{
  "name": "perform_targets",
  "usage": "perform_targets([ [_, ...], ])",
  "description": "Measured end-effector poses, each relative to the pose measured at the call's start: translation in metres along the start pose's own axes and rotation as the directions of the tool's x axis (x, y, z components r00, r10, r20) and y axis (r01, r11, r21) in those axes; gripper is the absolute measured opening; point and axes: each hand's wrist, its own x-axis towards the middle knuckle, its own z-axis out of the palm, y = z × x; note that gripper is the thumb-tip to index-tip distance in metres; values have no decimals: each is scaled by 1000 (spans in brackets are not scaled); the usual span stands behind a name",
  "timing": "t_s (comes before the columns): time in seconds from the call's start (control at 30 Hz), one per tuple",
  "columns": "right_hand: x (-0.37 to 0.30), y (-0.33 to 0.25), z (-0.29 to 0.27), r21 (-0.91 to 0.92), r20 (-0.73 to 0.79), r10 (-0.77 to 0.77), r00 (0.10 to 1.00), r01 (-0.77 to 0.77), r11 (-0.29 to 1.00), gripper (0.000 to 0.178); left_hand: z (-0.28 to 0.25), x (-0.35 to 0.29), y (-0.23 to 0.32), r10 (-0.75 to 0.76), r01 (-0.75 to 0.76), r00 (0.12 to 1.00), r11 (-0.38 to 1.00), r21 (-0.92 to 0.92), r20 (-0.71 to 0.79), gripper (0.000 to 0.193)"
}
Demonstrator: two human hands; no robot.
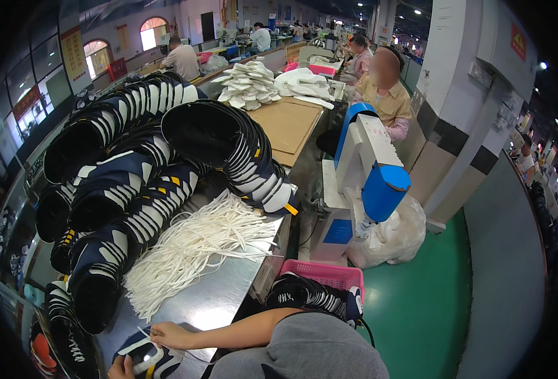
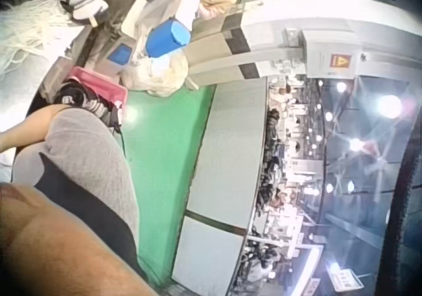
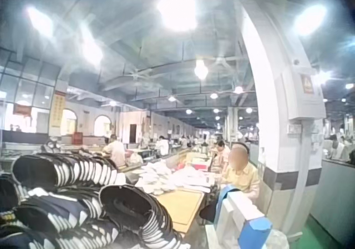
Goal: The person laces shoes by hand and using a tool. The person picks up a shoelace from a pile, threads it through the eyelets of a shoe, and uses a small tool to pull the lace tight and adjust it.
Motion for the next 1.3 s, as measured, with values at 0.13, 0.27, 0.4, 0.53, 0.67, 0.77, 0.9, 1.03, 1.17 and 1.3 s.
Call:
perform_targets([
  [0.13,-4,-4,3,32,5,69,998,-69,997,20,26,19,-48,-151,476,729,813,-335,667,63],
  [0.27,-5,-4,2,-30,-73,50,996,-53,998,26,81,28,-24,-46,572,818,163,-804,573,41],
  [0.4,-10,-37,-21,39,-34,65,997,-64,997,28,65,18,28,57,469,882,-14,-883,468,55],
  [0.53,-27,-67,-25,190,-61,88,994,-75,979,16,56,8,68,42,444,895,-141,-885,443,65],
  [0.67,-30,-76,-11,141,36,120,992,-123,982,13,62,-14,56,34,325,945,-187,-927,324,51],
  [0.77,-31,-76,-13,12,67,135,989,-136,991,12,70,-17,49,34,318,948,-129,-939,317,48],
  [0.9,-34,-78,-19,-191,76,133,988,-116,975,11,71,-19,65,-131,292,944,-104,-951,304,35],
  [1.03,-36,-79,-22,-244,95,138,986,-112,963,15,69,-17,70,-234,235,938,-119,-965,257,23],
  [1.17,-44,-81,-24,-163,147,115,982,-90,982,14,71,-18,69,-247,264,928,-89,-960,278,23],
  [1.3,-46,-81,-27,-174,79,16,997,-2,985,18,73,-19,69,-257,279,927,-18,-960,275,28],
])
